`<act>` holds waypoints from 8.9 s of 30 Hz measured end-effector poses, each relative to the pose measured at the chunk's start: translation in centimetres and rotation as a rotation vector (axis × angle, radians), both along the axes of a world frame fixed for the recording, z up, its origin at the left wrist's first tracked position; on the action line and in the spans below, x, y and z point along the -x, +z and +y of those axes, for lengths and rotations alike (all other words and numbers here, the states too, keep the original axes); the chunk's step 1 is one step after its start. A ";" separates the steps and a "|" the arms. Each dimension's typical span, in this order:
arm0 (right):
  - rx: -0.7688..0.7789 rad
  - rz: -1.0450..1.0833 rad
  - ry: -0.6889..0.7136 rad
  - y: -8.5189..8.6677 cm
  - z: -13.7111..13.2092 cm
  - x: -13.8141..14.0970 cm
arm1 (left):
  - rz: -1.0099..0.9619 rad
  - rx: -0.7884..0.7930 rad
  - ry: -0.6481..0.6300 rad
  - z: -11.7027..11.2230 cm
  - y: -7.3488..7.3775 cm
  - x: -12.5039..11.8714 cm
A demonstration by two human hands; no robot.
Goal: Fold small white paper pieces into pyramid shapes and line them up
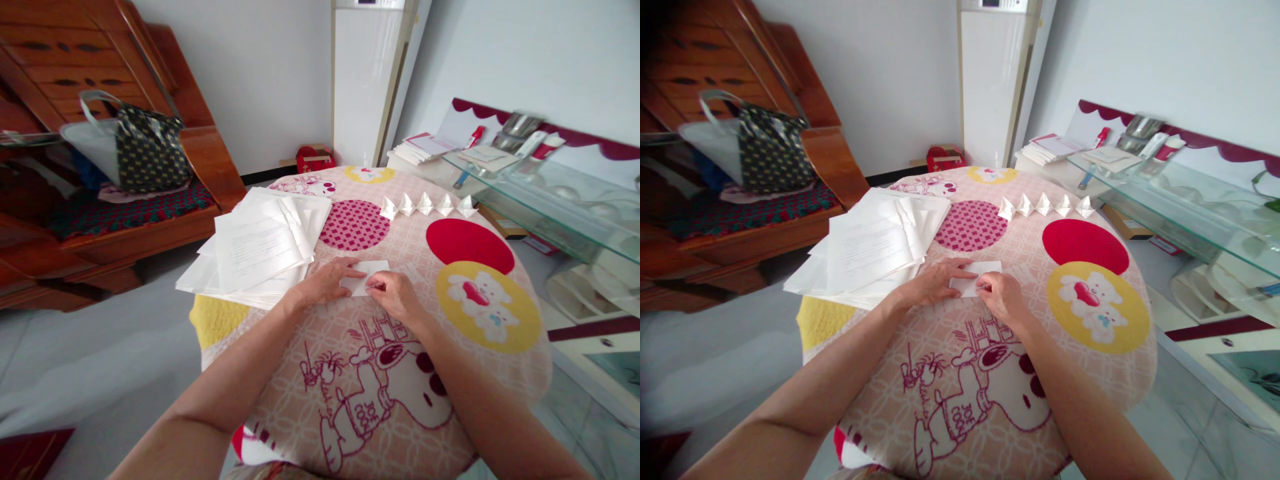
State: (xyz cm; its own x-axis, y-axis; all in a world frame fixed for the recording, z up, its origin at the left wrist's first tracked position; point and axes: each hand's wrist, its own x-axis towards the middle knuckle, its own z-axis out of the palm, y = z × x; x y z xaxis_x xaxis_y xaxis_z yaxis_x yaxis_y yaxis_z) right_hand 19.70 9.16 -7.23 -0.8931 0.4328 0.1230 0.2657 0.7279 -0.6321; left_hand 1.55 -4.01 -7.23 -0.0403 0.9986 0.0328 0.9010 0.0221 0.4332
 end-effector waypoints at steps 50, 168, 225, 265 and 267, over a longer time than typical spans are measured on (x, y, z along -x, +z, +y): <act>-0.373 0.546 0.115 0.7 -0.7 -0.6 | 0.058 -0.553 0.037 -0.5 2.2 -3.4; 0.625 -0.286 -0.139 2.1 0.8 -2.3 | -0.021 0.146 0.348 0.3 2.5 -4.5; -0.308 -0.292 -0.115 1.0 -1.2 -0.9 | -0.154 0.025 0.565 0.4 1.1 -2.6; -0.364 -0.334 -0.050 1.4 -1.4 -0.8 | -0.084 -0.054 0.521 0.1 0.6 -2.6; -0.368 -0.344 -0.049 1.3 -1.4 -0.8 | -0.031 -0.144 0.446 0.0 0.5 -2.6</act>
